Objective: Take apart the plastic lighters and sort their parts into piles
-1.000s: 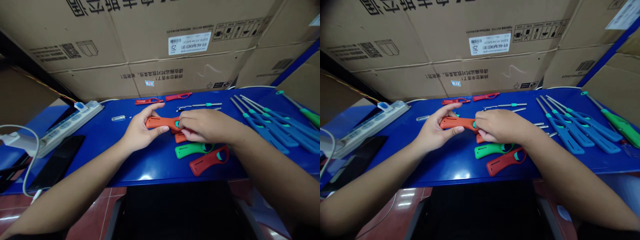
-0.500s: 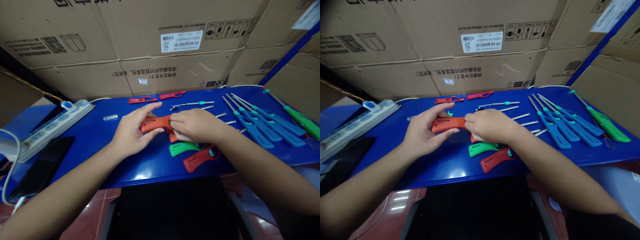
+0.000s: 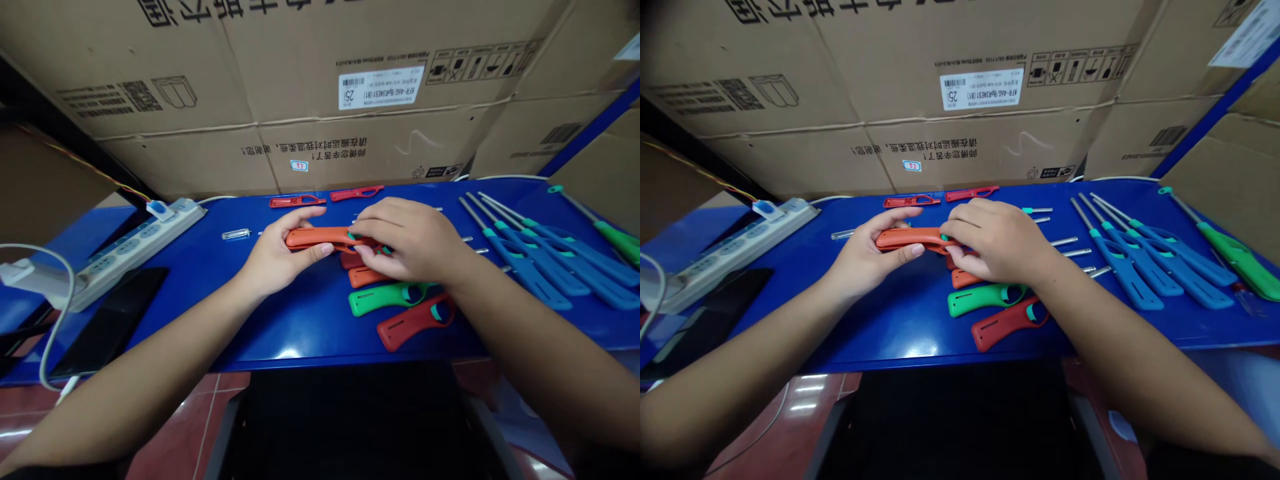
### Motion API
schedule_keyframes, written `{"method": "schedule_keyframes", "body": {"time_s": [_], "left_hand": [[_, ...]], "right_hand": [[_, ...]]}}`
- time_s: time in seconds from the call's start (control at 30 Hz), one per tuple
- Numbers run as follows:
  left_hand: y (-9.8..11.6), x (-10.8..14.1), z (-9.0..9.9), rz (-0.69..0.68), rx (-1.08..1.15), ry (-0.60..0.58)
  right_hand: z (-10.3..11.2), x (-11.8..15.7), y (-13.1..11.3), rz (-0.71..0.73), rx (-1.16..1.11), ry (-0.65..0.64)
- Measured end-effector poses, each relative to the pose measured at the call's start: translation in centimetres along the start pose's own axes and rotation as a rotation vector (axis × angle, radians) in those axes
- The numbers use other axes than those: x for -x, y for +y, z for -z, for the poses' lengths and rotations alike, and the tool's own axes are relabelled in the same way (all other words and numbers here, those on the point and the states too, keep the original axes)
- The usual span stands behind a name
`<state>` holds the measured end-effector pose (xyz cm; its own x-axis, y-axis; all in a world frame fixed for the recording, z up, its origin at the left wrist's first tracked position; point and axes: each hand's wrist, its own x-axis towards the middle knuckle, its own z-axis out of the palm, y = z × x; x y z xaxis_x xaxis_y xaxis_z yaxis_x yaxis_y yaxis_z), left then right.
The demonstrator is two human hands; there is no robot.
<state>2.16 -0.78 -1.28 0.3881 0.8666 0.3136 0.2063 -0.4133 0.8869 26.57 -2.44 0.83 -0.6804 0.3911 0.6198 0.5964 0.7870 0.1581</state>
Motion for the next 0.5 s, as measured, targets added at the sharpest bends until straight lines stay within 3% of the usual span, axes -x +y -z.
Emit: {"method": "schedule_keyframes", "body": {"time_s": [0.5], "left_hand": [[-0.69,-0.02,0.51,-0.016,0.046,-0.048]], "right_hand": [[-0.65,0.66,0.80,-0.147,-0.370,-0.053]]}}
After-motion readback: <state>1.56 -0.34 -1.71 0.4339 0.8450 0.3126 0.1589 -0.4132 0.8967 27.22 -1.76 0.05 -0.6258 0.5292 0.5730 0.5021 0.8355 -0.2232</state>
